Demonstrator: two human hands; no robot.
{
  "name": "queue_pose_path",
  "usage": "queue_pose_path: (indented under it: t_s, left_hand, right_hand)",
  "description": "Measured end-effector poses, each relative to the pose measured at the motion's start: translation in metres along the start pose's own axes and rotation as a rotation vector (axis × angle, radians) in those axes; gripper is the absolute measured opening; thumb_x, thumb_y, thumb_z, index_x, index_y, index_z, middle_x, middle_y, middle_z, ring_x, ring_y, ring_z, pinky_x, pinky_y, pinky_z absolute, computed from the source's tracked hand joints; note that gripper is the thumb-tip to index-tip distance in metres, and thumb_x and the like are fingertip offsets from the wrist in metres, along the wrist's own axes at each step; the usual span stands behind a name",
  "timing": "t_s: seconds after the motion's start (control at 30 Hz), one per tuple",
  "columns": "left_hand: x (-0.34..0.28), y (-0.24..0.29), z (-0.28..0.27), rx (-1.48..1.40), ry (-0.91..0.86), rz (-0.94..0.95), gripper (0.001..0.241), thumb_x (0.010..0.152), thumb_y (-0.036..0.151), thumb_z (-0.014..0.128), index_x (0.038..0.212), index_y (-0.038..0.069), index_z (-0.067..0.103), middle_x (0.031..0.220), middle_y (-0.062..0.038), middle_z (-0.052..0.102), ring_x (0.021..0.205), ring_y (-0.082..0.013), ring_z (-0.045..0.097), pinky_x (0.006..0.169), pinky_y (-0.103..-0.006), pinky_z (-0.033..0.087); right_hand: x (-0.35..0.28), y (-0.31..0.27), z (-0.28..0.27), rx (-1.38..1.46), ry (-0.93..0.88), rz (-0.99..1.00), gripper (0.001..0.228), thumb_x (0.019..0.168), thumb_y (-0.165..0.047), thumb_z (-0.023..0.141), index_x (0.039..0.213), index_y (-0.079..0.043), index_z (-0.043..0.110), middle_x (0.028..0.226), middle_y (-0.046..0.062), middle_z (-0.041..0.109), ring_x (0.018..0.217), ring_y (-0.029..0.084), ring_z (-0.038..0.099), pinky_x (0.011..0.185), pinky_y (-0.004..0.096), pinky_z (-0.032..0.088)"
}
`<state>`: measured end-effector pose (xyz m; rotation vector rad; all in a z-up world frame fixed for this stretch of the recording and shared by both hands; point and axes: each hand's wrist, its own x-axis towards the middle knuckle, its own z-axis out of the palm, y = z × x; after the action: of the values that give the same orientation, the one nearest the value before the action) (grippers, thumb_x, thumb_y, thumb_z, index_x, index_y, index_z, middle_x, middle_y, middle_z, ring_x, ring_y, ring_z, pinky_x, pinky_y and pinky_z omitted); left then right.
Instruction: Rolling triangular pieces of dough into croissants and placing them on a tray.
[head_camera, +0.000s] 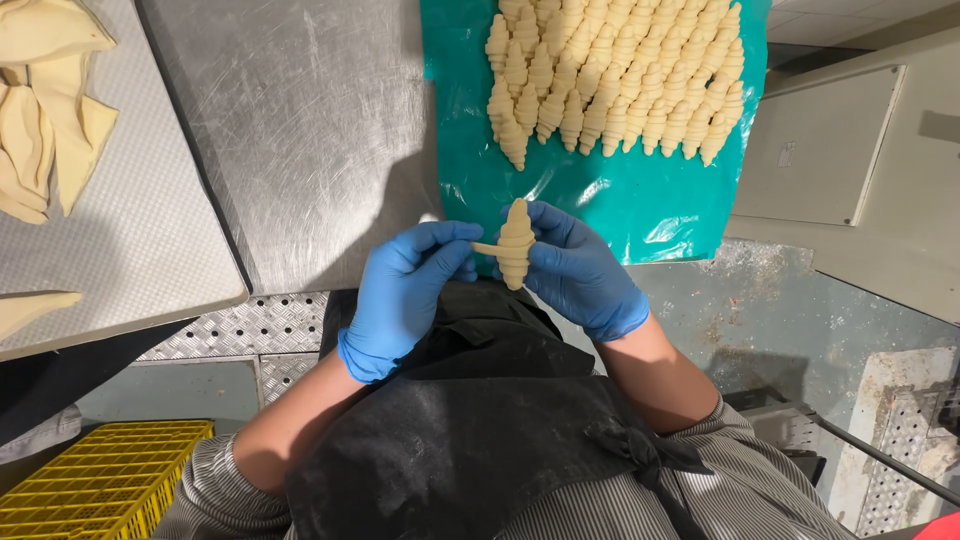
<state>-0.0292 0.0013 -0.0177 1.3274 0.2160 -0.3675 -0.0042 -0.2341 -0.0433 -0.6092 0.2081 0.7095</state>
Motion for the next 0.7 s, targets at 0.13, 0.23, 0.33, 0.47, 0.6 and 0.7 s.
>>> queue_pose_path:
  t_s: [0.13,0.23,0.33,0.47,0.6,0.7]
  left_hand:
    - [0.006,0.002,0.004,-0.024,-0.055,-0.028,0.024,0.101,0.004,0.062,0.123,-0.003,0.071,0.104,-0.005,0.072,0.088,-0.0084,0.067,0.083,-0.0236,0.058]
    - [0.016,-0.007,0.003,-0.040,-0.076,-0.092,0.026,0.098,0.006,0.067,0.121,-0.006,0.065,0.104,-0.005,0.070,0.090,-0.0087,0.066,0.083,-0.0249,0.058]
    - [0.038,-0.026,0.002,-0.036,-0.078,-0.194,0.035,0.096,0.015,0.071,0.122,-0.005,0.061,0.103,-0.007,0.068,0.086,-0.0129,0.064,0.079,-0.0290,0.057]
    - [0.086,-0.065,0.013,0.247,0.011,-0.049,0.048,0.093,0.023,0.074,0.131,0.001,0.057,0.116,-0.012,0.065,0.098,-0.0217,0.063,0.087,-0.0359,0.053]
    - [0.137,-0.104,0.033,0.975,0.105,0.485,0.074,0.087,0.027,0.077,0.151,0.012,0.044,0.157,-0.024,0.031,0.142,-0.0457,0.034,0.116,-0.0524,0.032]
    - [0.168,-0.147,0.037,1.185,0.082,0.610,0.076,0.090,0.027,0.075,0.157,0.015,0.041,0.165,-0.023,0.021,0.150,-0.0474,0.025,0.121,-0.0577,0.024]
  right_hand:
    - [0.002,-0.003,0.010,-0.017,0.003,0.015,0.042,0.100,0.000,0.065,0.140,0.005,0.052,0.136,0.020,0.062,0.125,0.028,0.065,0.109,0.042,0.054]
    - [0.002,0.000,0.005,-0.067,0.004,0.049,0.040,0.100,0.001,0.066,0.138,0.007,0.055,0.138,0.020,0.062,0.124,0.028,0.065,0.108,0.041,0.054]
    - [0.001,0.012,-0.043,-0.136,0.018,-0.019,0.039,0.102,0.003,0.067,0.139,0.009,0.056,0.136,0.020,0.063,0.121,0.028,0.066,0.107,0.041,0.055]
    - [0.022,-0.011,-0.045,-0.192,0.181,-0.145,0.039,0.100,0.001,0.065,0.138,0.007,0.058,0.129,0.019,0.067,0.116,0.026,0.069,0.103,0.039,0.057]
    - [0.063,-0.008,-0.096,-0.542,0.496,-0.381,0.036,0.098,-0.002,0.065,0.133,0.003,0.061,0.121,0.014,0.068,0.106,0.019,0.069,0.093,0.034,0.057]
    - [0.082,0.002,-0.116,-0.800,0.580,-0.493,0.031,0.099,-0.004,0.068,0.129,0.004,0.063,0.118,0.013,0.070,0.104,0.017,0.067,0.093,0.031,0.056]
